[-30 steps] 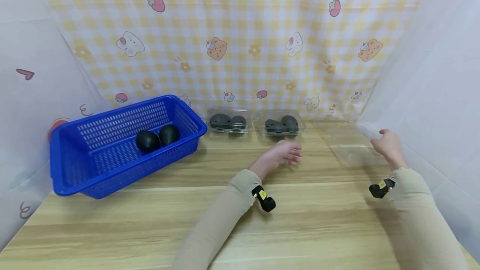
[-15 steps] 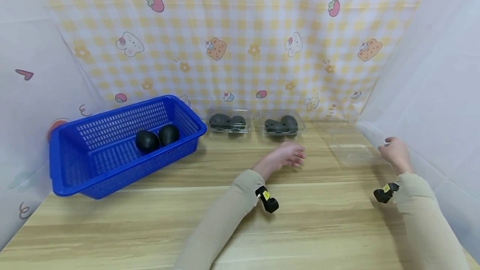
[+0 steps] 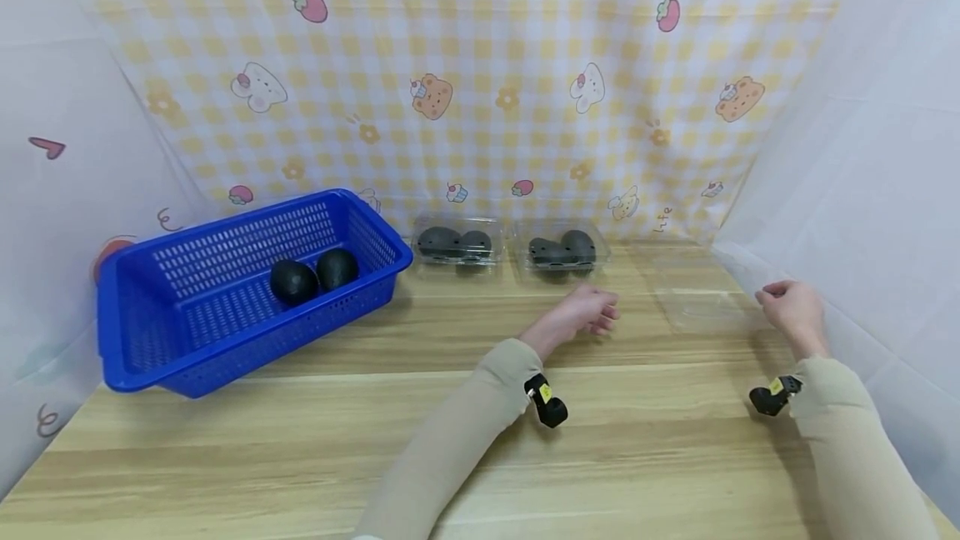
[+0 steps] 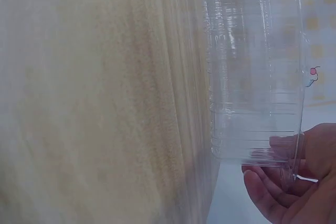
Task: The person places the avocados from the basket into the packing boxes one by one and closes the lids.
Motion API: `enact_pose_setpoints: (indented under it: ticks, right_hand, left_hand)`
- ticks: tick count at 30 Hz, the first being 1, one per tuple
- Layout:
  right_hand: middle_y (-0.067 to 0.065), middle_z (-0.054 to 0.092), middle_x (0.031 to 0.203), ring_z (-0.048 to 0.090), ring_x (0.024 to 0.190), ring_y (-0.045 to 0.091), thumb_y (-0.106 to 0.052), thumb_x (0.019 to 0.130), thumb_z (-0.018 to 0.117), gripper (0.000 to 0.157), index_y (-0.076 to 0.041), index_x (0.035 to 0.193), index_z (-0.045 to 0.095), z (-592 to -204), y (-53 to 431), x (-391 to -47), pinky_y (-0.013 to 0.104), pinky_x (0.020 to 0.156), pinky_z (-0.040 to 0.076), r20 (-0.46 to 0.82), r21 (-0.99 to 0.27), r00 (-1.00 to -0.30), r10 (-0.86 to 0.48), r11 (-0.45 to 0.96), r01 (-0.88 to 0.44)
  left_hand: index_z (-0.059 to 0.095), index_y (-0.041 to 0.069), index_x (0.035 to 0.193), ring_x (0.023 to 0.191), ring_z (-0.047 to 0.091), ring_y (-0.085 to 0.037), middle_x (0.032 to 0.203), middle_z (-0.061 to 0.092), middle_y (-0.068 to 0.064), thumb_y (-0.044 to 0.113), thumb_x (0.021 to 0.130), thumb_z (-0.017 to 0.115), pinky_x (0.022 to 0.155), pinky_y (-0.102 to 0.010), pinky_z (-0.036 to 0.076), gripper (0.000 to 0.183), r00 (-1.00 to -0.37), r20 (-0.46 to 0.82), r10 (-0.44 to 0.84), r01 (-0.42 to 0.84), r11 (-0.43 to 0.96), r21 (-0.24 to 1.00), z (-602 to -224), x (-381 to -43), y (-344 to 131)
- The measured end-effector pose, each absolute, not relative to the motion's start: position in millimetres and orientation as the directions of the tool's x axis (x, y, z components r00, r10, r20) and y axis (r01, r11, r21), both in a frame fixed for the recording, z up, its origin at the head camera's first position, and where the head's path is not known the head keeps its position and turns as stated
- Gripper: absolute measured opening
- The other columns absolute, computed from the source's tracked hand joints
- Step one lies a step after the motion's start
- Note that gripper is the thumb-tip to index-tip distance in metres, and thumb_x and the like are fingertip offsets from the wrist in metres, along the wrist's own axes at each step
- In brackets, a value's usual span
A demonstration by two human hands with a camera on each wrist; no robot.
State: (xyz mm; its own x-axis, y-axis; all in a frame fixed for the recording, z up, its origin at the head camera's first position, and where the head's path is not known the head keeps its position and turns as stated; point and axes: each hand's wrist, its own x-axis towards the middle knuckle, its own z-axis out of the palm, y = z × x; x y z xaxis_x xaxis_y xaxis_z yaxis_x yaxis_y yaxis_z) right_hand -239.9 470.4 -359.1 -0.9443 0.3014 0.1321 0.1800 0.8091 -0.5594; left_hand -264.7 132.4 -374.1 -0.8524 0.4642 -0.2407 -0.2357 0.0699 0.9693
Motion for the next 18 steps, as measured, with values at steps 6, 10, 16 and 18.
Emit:
enact_pose_setpoints:
  ticks: [6,10,16,18]
  right_hand:
    - [0.024,0.07,0.091,0.06,0.071,0.012,-0.019,0.1,0.056,0.043,0.019,0.119,0.059,-361,471,-232,0.02,0.056,0.047,0.146,-0.598,-0.956,0.256,0.793,0.121]
    - [0.018,0.072,0.083,0.062,0.064,0.005,-0.018,0.099,0.058,0.043,0.02,0.118,0.059,-361,468,-228,0.017,0.058,0.046,0.141,-0.628,-0.968,0.21,0.774,0.076]
    - [0.011,0.073,0.082,0.067,0.066,0.008,-0.02,0.098,0.059,0.047,0.021,0.121,0.056,-357,463,-224,0.014,0.061,0.046,0.073,-0.668,-0.983,0.166,0.74,0.076]
    - [0.008,0.073,0.08,0.067,0.066,0.007,-0.021,0.098,0.06,0.048,0.021,0.121,0.055,-355,461,-224,0.016,0.062,0.047,0.046,-0.671,-0.987,0.155,0.736,0.085]
  left_hand:
    - [0.059,-0.009,0.128,0.065,0.056,-0.015,0.095,0.069,-0.017,0.014,0.105,0.053,0.078,-0.035,0.058,0.033,-0.876,-0.213,0.433,-0.194,0.088,0.977,-376,-261,141]
    - [0.06,-0.009,0.127,0.063,0.056,-0.015,0.081,0.064,-0.009,0.013,0.105,0.054,0.071,-0.031,0.058,0.032,-0.883,-0.189,0.43,-0.162,0.1,0.982,-378,-259,149]
    - [0.064,-0.009,0.123,0.066,0.059,-0.017,0.085,0.067,-0.012,0.016,0.104,0.057,0.066,-0.028,0.057,0.031,-0.897,-0.174,0.406,-0.132,0.128,0.983,-380,-256,158]
    - [0.065,-0.008,0.12,0.066,0.06,-0.017,0.086,0.068,-0.012,0.017,0.104,0.058,0.064,-0.027,0.056,0.03,-0.901,-0.171,0.4,-0.13,0.13,0.983,-380,-256,159]
